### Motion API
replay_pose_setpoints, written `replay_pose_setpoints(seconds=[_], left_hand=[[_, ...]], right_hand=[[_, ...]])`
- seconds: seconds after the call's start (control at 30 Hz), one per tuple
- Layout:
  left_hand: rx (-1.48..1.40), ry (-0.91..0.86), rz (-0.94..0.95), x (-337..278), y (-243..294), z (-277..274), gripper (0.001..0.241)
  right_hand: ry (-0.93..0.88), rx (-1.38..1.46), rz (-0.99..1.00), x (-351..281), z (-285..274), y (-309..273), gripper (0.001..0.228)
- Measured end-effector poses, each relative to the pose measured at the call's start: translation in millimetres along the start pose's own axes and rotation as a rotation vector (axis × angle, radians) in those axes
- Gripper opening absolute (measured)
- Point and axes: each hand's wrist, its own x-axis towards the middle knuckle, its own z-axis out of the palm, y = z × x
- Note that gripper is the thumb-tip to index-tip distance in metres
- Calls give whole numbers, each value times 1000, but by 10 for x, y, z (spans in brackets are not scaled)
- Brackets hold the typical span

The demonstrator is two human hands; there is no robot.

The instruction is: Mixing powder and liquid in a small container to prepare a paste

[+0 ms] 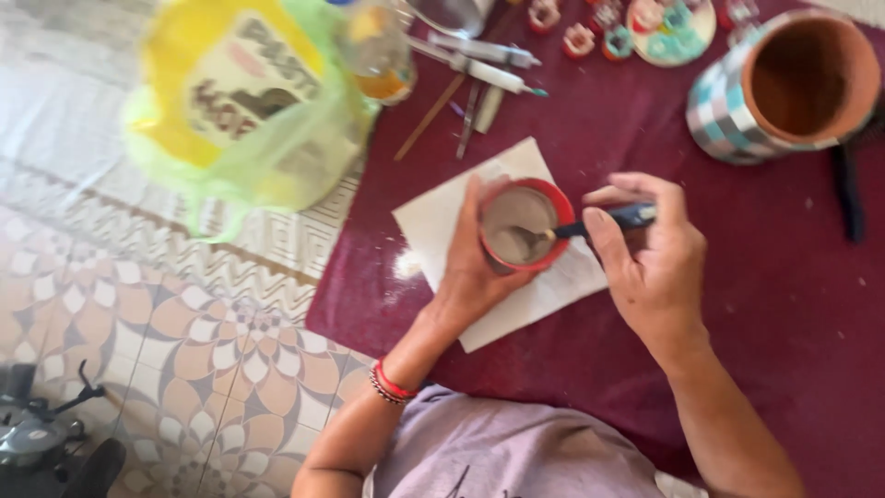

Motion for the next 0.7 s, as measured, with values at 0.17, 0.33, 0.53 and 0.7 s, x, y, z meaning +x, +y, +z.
replay_pose_setpoints(seconds=[0.17, 0.33, 0.53, 0.7], left_hand=[[110, -110, 20, -2, 257, -301, 120], [280, 316, 390, 25, 212, -647, 55], [435, 1186, 260, 64, -456, -1066, 89], [258, 1094, -1, 260, -428, -1366, 107]], right_hand=[[84, -175, -199, 39, -7, -26, 43], [248, -280, -599, -43, 222, -577, 23], [-225, 406, -270, 225, 1722, -559, 50], [-91, 264, -235, 611, 2544, -258, 59]])
